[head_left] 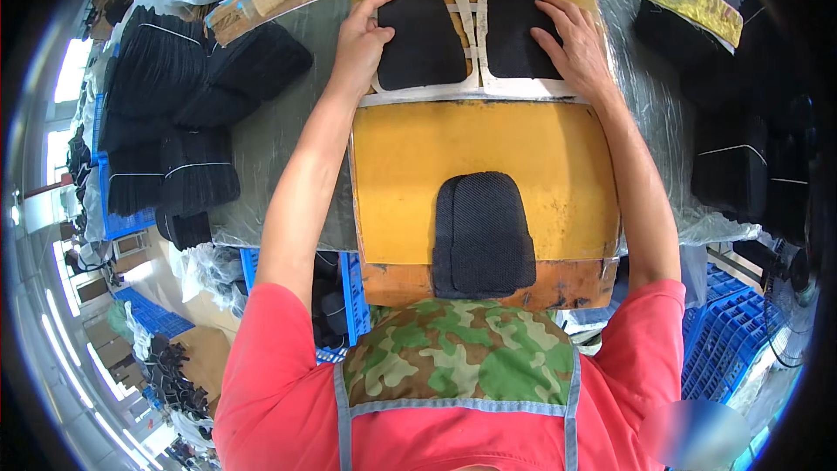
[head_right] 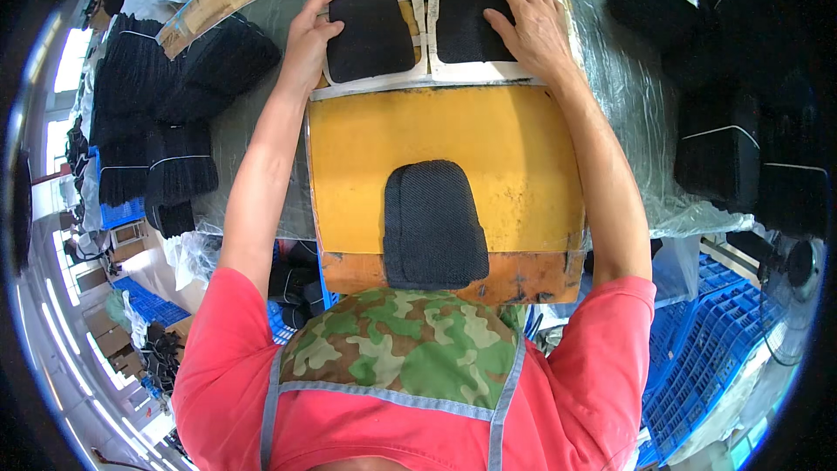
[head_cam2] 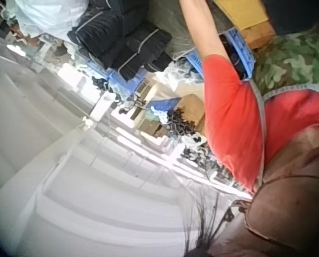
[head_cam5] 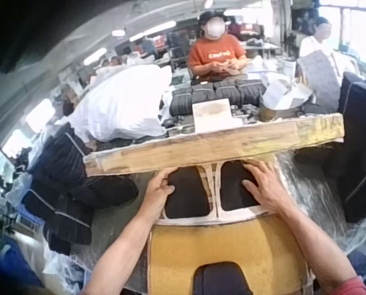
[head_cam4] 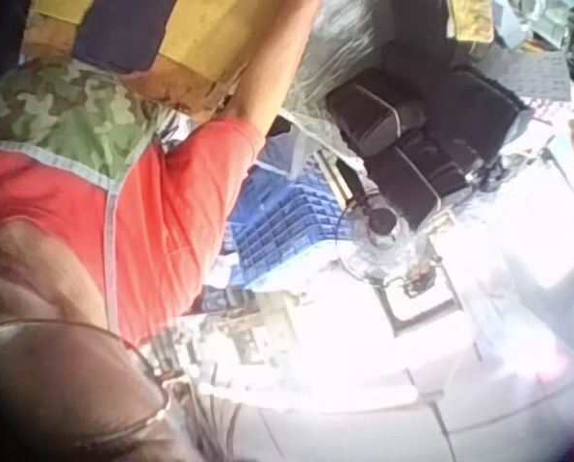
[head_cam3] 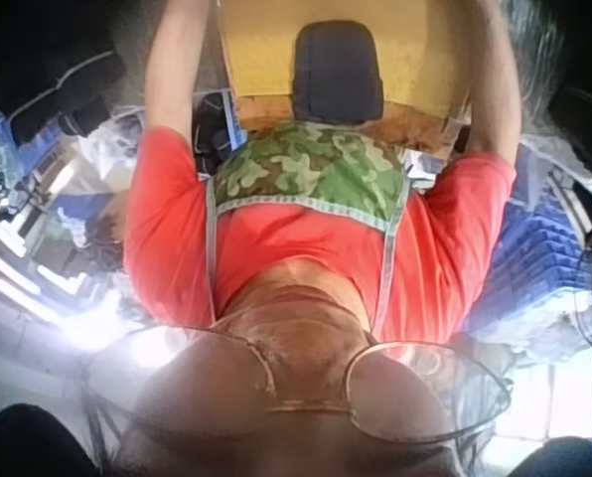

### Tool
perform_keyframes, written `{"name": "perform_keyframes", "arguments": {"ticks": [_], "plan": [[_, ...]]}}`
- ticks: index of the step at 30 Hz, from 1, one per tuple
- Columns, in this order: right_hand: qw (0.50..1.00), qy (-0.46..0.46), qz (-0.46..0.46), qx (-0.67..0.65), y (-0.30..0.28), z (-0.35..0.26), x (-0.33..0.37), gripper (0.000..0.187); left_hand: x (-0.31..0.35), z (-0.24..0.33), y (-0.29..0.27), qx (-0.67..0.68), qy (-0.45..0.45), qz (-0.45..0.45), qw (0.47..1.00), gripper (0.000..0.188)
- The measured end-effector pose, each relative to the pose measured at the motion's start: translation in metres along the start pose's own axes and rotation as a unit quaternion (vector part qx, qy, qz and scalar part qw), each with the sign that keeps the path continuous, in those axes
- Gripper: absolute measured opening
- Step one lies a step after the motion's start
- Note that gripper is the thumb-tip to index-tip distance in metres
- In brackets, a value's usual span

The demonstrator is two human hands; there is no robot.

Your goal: Printing adhesive or ink onto shoe component parts using a screen and squeegee.

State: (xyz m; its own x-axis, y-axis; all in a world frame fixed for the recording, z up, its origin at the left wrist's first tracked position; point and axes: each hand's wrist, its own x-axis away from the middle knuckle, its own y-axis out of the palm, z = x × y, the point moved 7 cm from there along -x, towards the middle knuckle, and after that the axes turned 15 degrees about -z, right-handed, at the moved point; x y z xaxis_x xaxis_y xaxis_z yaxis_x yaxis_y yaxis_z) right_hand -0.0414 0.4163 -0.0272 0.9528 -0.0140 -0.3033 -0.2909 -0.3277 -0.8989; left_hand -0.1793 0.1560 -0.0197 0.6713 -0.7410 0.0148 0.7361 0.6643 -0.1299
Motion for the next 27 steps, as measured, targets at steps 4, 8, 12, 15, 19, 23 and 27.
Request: {"name": "perform_keyframes", "arguments": {"ticks": [4,8,12,15,19,23,27], "plan": [[0.999,0.009,0.008,-0.035,0.001,0.004,-0.004,0.043,0.008,0.015,0.014,0.05,0.011,-0.012,0.999,0.055],[0.998,0.056,-0.023,0.027,-0.001,0.017,-0.014,0.036,0.042,0.046,0.015,0.008,0.055,-0.027,0.998,0.053],[0.995,0.081,-0.028,0.044,-0.006,0.015,-0.014,0.03,0.084,0.07,0.007,-0.083,0.058,0.013,0.995,0.052],[0.955,0.097,0.04,-0.276,-0.016,0.025,0.008,0.023,0.105,0.076,0.006,-0.077,0.071,0.015,0.994,0.052],[0.715,0.11,0.094,-0.684,-0.043,-0.031,0.047,0.042,0.135,0.081,-0.002,-0.054,0.094,0.031,0.994,0.054],[0.572,0.166,0.05,-0.802,-0.024,-0.044,0.108,0.05,0.144,0.081,0.012,0.007,0.047,0.03,0.998,0.06],[0.233,-0.018,-0.031,-0.972,-0.035,-0.077,0.141,0.05,0.144,0.082,0.03,0.036,0.07,0.028,0.997,0.061]]}}
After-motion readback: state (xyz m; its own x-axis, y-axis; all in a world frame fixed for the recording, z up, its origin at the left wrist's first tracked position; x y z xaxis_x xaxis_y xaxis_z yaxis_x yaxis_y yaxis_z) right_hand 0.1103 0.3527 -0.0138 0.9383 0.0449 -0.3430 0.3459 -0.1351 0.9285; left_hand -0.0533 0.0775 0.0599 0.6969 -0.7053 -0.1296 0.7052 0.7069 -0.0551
